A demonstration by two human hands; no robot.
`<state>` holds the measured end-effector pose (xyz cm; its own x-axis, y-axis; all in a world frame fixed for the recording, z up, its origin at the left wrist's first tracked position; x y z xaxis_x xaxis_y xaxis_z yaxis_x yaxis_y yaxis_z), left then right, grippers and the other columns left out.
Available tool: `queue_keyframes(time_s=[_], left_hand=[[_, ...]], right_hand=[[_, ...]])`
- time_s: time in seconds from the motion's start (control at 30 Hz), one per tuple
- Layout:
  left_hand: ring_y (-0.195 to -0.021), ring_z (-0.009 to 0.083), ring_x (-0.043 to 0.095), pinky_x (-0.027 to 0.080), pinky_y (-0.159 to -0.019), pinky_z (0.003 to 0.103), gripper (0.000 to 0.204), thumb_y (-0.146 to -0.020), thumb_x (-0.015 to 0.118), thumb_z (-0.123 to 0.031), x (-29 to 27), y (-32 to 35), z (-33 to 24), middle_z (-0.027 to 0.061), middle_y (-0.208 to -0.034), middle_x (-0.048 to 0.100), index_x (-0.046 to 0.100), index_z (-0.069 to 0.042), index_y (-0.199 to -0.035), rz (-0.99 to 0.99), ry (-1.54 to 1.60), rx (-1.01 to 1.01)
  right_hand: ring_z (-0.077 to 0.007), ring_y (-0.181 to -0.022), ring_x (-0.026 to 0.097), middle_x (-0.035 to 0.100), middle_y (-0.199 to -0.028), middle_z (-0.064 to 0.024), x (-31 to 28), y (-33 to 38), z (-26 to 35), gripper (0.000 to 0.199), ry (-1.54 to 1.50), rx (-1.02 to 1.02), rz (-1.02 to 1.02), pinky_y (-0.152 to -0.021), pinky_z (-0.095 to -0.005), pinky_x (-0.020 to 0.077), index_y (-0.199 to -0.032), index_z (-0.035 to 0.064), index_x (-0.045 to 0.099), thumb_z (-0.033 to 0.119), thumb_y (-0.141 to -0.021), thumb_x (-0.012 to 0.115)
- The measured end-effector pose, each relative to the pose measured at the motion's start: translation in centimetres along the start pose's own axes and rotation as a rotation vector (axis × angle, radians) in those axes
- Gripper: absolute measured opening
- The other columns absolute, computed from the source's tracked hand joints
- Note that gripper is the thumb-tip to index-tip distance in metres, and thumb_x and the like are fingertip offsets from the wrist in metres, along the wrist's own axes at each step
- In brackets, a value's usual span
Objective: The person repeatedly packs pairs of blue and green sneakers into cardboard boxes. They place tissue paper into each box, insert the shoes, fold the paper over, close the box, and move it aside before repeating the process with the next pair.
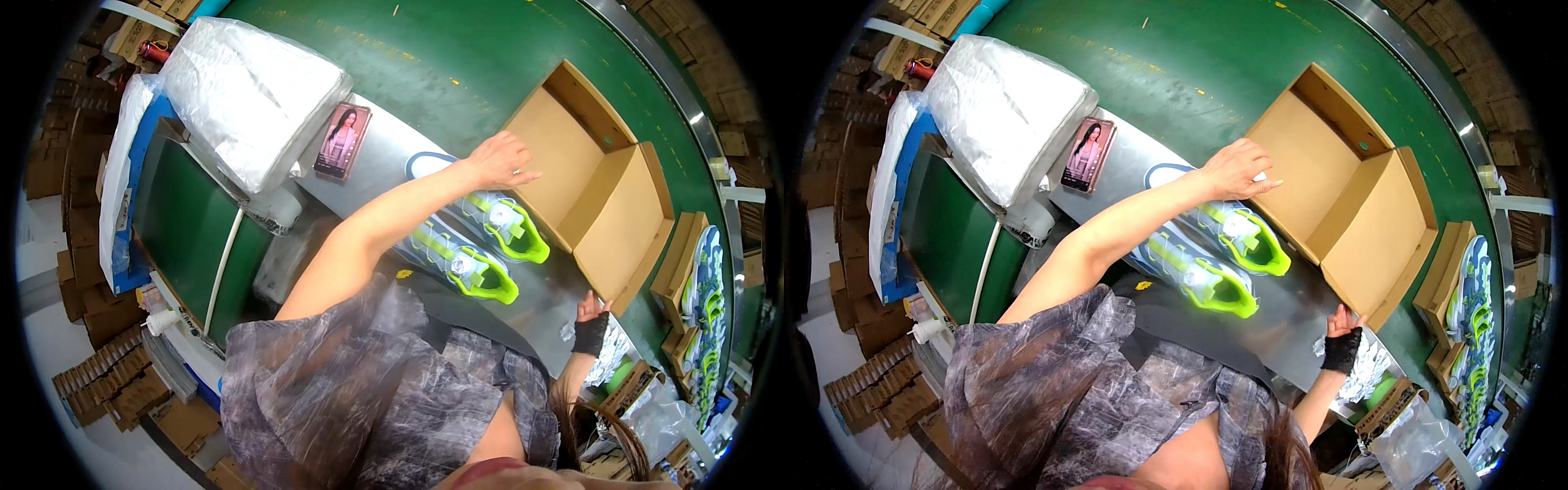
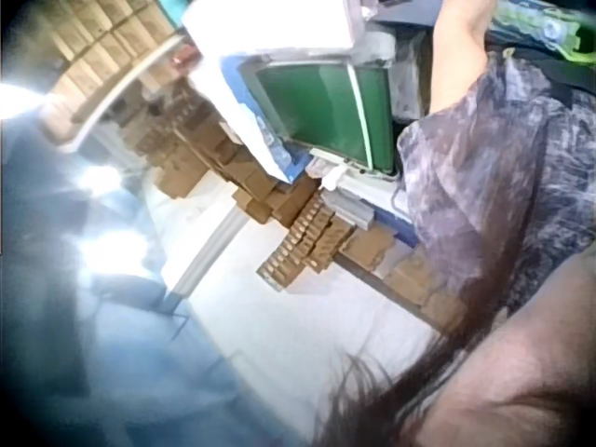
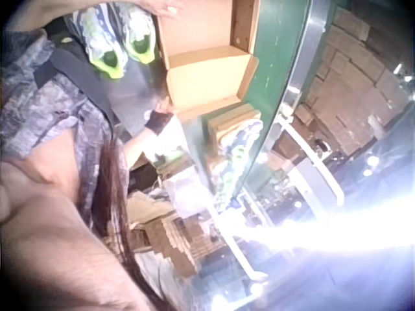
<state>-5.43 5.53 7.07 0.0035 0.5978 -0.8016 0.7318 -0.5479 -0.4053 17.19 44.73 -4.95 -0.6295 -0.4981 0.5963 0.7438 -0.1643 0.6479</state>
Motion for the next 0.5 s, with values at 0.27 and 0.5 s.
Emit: queue_keyframes(time_s=[0.27, 0.5], left_hand=[[-0.087, 0.0324, 0.053, 0.043, -0.076, 0.038, 0.017, -0.083, 0.047, -0.01, -12.4, 11.9, 11.6, 0.018, -0.092, 0.056, 0.056, 0.001, -0.092, -0.327, 0.046, -0.391], [-0.092, 0.0347, 0.049, 0.039, -0.082, 0.041, 0.044, -0.077, 0.058, -0.035, -24.9, 30.5, 25.7, 0.0211, -0.095, 0.053, 0.053, -0.003, -0.107, -0.202, -0.794, -0.955]], right_hand=[[-0.0215, -0.082, 0.061, 0.059, -0.1, -0.0161, 22.2, 7.6, -4.4, 0.039, 0.934, -0.225, 0.279, -0.069, -0.0287, 0.0486, -0.121, -0.0005, 0.043, 0.02, -0.088, 0.049], [-0.0198, -0.102, 0.053, 0.056, -0.109, -0.0151, 31.4, -1.3, -11.0, 0.039, 1.598, -0.358, 0.371, -0.087, -0.0302, 0.0416, -0.117, 0.0043, 0.05, 0.021, -0.083, 0.058]])
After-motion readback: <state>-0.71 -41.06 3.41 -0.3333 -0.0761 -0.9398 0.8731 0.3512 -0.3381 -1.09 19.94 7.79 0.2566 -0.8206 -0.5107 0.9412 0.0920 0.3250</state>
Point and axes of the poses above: each hand's wrist, its own y-axis away from the middle knuckle, its own x-axis out of the palm, z = x × y, the point moved 5 cm from there along -y, towards the middle knuckle
